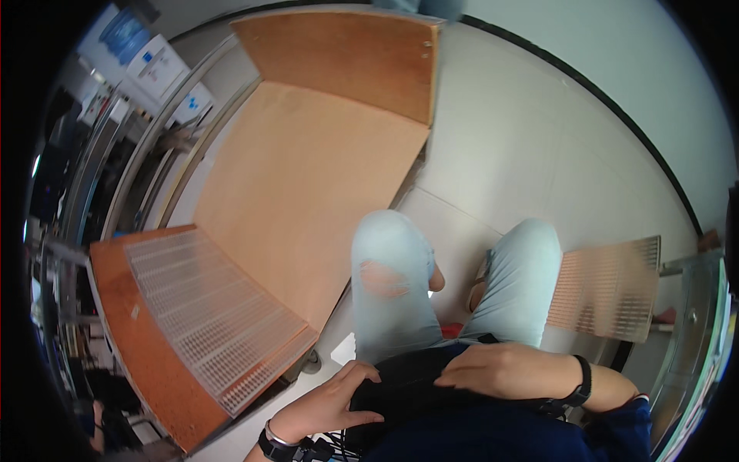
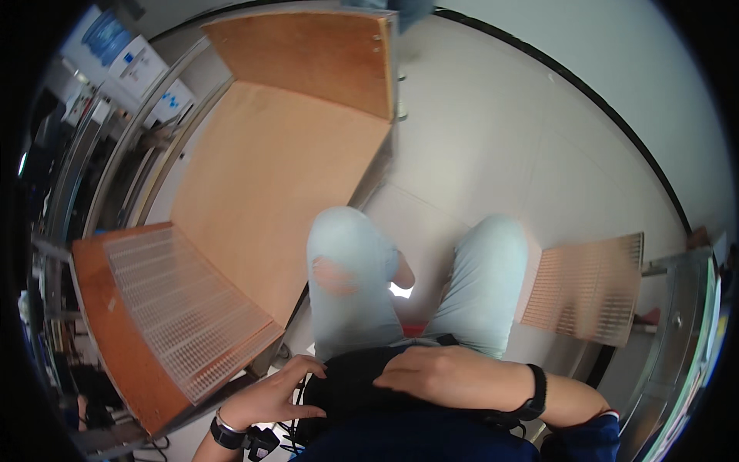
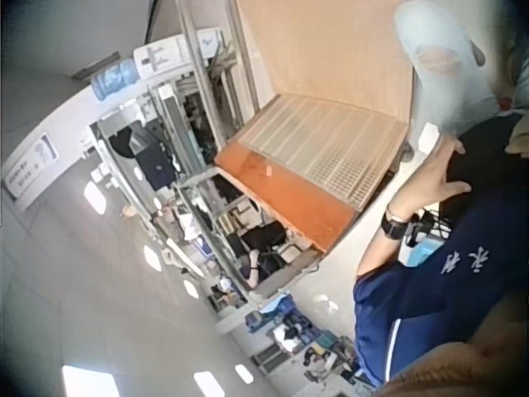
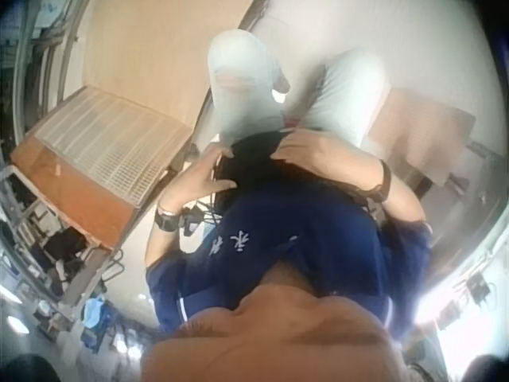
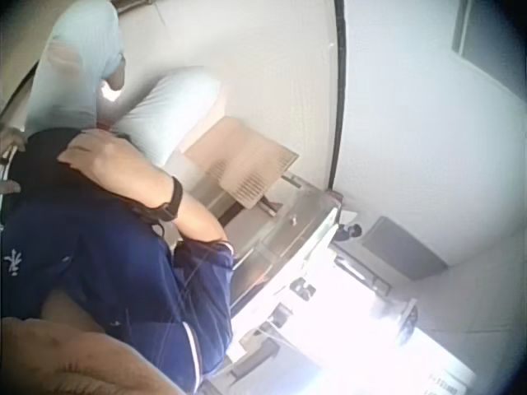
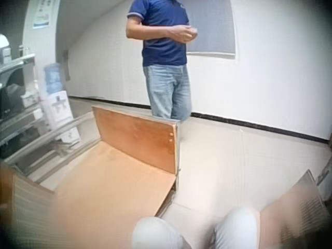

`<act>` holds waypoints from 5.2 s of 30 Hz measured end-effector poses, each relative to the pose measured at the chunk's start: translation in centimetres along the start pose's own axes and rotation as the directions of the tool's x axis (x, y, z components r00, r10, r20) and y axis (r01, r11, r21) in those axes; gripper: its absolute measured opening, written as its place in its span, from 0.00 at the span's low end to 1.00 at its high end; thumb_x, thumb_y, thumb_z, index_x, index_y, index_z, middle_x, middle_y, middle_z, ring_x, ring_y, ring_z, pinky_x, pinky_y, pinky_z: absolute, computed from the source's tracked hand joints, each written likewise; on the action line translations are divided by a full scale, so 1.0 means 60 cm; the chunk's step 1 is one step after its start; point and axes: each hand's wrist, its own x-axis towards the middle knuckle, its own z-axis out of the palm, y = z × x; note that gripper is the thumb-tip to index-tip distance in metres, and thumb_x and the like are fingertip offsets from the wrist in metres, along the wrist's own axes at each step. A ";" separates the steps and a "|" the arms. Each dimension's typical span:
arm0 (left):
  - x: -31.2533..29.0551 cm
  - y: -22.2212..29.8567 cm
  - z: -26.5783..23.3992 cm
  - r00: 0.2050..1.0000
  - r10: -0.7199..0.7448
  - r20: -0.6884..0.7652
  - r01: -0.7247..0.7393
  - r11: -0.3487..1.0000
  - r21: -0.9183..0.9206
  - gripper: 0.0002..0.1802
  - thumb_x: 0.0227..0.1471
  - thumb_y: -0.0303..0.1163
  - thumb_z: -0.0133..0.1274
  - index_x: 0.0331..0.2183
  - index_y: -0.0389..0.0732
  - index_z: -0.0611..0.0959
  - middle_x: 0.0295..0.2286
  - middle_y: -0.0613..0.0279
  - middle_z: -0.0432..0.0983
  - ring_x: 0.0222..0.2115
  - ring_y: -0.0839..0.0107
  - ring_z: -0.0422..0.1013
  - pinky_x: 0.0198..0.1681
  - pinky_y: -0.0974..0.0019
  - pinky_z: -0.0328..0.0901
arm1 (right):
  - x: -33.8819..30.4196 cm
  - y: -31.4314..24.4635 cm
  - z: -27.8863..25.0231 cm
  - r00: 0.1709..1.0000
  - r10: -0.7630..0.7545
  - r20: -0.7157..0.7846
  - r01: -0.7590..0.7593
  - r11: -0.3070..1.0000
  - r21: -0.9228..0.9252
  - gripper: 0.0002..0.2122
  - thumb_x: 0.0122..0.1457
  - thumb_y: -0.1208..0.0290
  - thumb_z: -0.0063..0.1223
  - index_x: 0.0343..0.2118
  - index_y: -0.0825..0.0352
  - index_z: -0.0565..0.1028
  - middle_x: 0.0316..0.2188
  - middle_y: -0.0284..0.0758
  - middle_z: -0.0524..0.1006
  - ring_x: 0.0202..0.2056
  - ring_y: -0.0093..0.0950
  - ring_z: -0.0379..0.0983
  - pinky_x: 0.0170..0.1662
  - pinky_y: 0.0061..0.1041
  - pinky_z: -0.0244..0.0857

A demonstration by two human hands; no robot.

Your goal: Inspecting metallic grid sheets and organizing related paperwork at a workstation.

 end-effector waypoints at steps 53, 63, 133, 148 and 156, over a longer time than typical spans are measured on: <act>-0.015 0.029 0.038 0.860 -0.081 -0.503 0.158 0.981 0.113 0.17 0.34 0.20 0.53 0.33 0.38 0.74 0.26 0.59 0.71 0.26 0.60 0.70 0.28 0.63 0.65 | 0.116 -0.030 0.181 0.801 -0.467 0.374 0.565 0.795 -0.220 0.11 0.52 0.72 0.44 0.37 0.71 0.71 0.39 0.39 0.71 0.41 0.29 0.71 0.40 0.24 0.68; -0.016 0.001 0.062 0.834 0.002 -0.552 0.050 0.996 0.079 0.16 0.35 0.21 0.53 0.33 0.39 0.74 0.26 0.58 0.72 0.28 0.59 0.71 0.30 0.64 0.65 | 0.114 -0.029 0.207 0.846 -0.362 0.392 0.476 0.845 -0.245 0.08 0.53 0.72 0.46 0.34 0.69 0.70 0.31 0.40 0.73 0.33 0.31 0.73 0.38 0.25 0.67; -0.026 -0.225 0.172 0.967 -0.256 -0.004 0.086 0.340 -0.936 0.18 0.57 0.40 0.47 0.46 0.40 0.75 0.32 0.70 0.73 0.27 0.87 0.66 0.28 0.83 0.60 | 0.119 -0.028 0.256 0.834 -0.254 0.490 0.526 0.635 -0.566 0.07 0.51 0.72 0.44 0.29 0.64 0.74 0.28 0.33 0.71 0.28 0.27 0.69 0.28 0.28 0.61; -0.025 -0.227 0.178 0.964 -0.256 -0.068 0.080 0.526 -0.847 0.12 0.61 0.40 0.40 0.34 0.46 0.76 0.23 0.82 0.65 0.18 0.93 0.56 0.18 0.85 0.49 | 0.117 -0.016 0.267 0.847 -0.273 0.456 0.497 0.710 -0.498 0.07 0.53 0.73 0.43 0.31 0.64 0.75 0.26 0.34 0.72 0.25 0.28 0.70 0.26 0.28 0.63; -0.024 -0.220 0.177 0.964 -0.245 -0.098 0.002 0.378 -0.926 0.12 0.57 0.41 0.47 0.38 0.45 0.77 0.30 0.79 0.71 0.26 0.91 0.64 0.25 0.85 0.57 | 0.140 -0.045 0.214 0.723 -0.362 0.589 0.677 0.542 -0.498 0.07 0.53 0.72 0.42 0.29 0.65 0.75 0.24 0.34 0.71 0.22 0.25 0.70 0.23 0.24 0.62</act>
